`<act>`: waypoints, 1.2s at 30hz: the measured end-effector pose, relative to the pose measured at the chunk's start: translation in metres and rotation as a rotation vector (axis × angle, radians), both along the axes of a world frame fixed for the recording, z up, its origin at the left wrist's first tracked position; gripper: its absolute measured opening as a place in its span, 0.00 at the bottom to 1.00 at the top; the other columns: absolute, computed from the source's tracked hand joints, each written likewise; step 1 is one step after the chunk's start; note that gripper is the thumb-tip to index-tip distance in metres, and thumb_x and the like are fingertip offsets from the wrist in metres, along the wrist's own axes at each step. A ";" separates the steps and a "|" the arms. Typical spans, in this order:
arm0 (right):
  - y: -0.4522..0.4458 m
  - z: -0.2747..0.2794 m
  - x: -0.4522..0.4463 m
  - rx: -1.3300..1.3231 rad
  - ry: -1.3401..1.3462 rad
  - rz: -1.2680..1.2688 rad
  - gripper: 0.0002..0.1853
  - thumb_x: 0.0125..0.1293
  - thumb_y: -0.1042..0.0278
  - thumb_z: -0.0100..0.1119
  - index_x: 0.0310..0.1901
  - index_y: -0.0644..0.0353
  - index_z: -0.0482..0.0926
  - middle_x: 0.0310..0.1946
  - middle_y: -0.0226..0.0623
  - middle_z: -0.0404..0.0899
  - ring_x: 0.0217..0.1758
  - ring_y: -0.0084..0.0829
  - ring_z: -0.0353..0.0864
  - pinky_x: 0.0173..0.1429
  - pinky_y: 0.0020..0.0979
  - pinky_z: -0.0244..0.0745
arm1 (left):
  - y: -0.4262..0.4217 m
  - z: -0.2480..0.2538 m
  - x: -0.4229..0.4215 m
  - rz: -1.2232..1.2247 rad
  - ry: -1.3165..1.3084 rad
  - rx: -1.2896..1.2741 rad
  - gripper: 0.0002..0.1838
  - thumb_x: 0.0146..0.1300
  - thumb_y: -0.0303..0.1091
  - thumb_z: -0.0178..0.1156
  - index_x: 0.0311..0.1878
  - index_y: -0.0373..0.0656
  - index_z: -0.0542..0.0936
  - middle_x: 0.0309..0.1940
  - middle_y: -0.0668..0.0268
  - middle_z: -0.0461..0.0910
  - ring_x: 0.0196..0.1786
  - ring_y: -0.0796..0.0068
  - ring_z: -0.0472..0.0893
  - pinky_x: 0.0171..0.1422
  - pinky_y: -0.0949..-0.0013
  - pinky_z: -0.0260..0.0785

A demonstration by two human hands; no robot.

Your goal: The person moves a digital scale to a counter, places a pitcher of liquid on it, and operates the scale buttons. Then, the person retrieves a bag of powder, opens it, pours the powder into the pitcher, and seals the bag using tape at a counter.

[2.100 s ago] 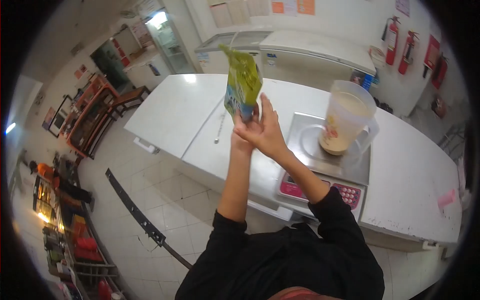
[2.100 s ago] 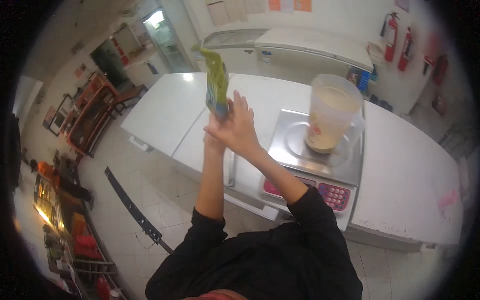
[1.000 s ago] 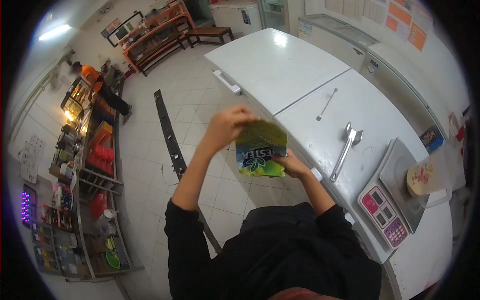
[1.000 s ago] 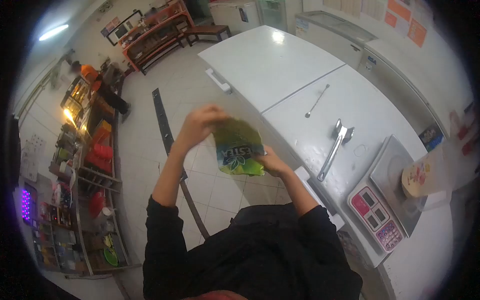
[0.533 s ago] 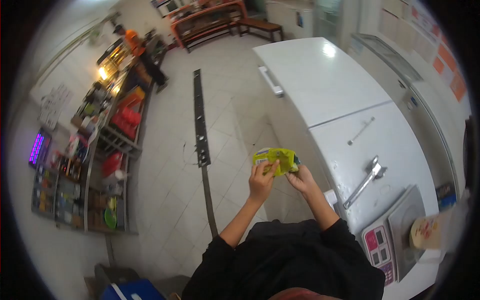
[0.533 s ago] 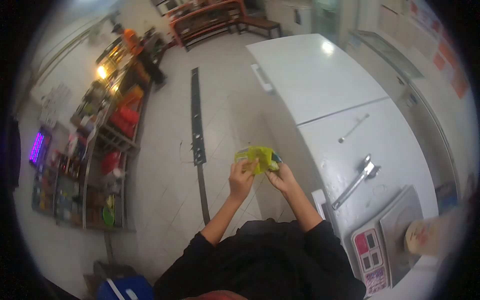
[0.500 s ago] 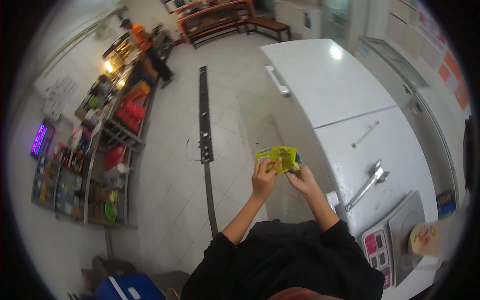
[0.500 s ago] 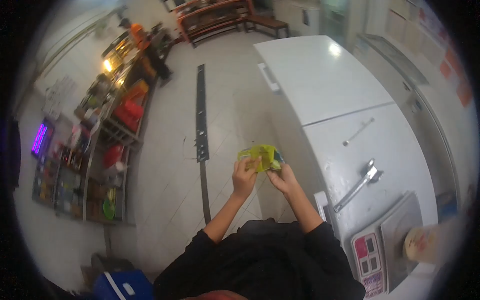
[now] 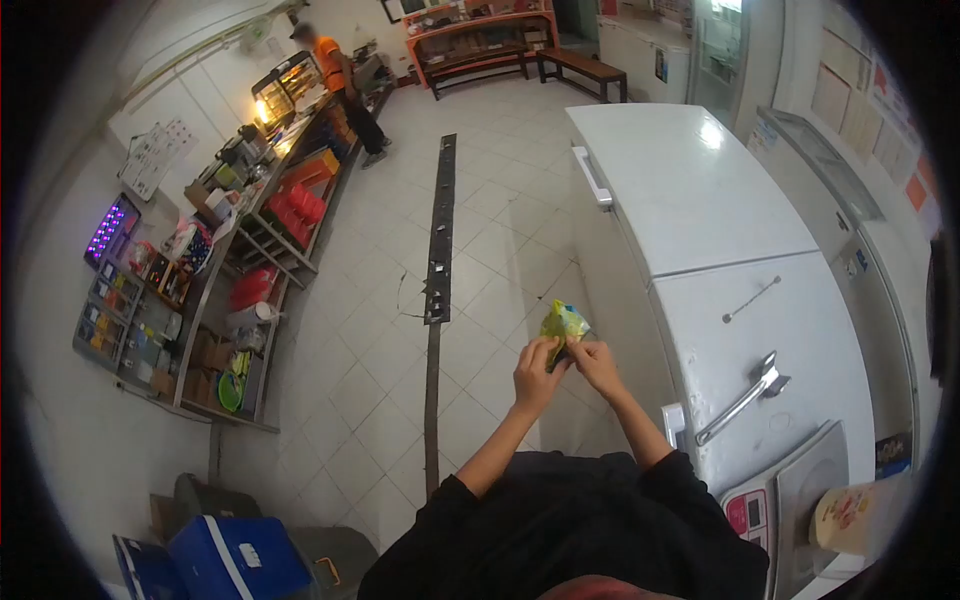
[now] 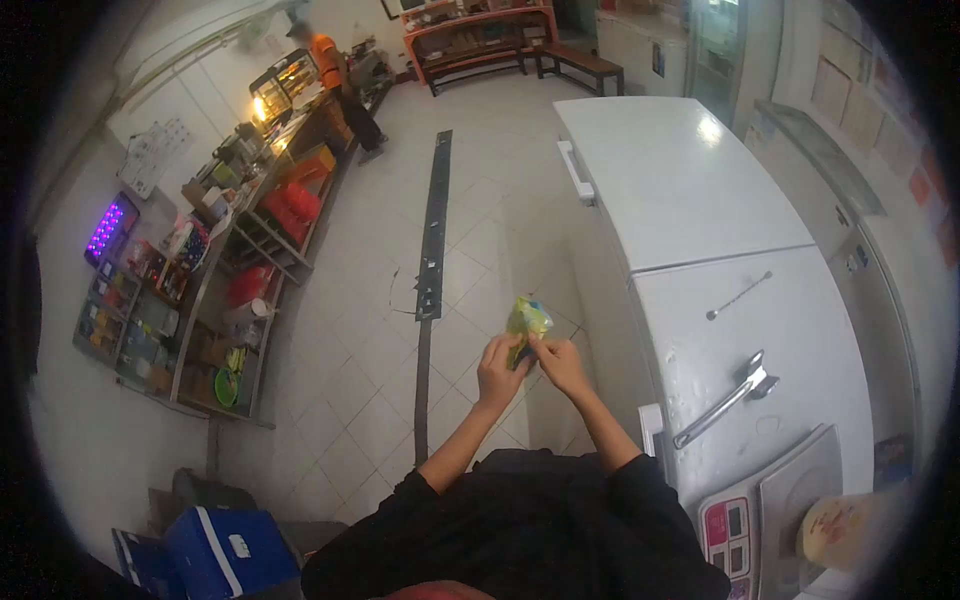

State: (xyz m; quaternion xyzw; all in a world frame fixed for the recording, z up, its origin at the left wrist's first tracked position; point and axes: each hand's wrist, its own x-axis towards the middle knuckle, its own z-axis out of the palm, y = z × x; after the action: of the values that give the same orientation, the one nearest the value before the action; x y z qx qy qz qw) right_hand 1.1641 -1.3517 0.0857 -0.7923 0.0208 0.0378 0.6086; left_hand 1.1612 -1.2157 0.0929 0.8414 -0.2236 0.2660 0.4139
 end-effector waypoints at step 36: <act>-0.037 0.079 -0.022 -0.843 -0.554 -0.292 0.34 0.42 0.65 0.58 0.54 0.66 0.60 0.48 0.46 0.61 0.48 0.45 0.61 0.52 0.36 0.58 | -0.064 0.021 0.045 -0.818 1.324 -0.929 0.24 0.55 0.35 0.55 0.54 0.39 0.62 0.47 0.64 0.68 0.49 0.74 0.69 0.52 0.73 0.61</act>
State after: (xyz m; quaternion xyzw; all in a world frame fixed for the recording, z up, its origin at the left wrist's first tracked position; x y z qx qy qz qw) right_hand 1.1417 -1.3887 0.1649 -0.9376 -0.0174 -0.2698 0.2186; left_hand 1.2062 -1.2799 0.1138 0.4254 -0.0915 -0.3768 0.8178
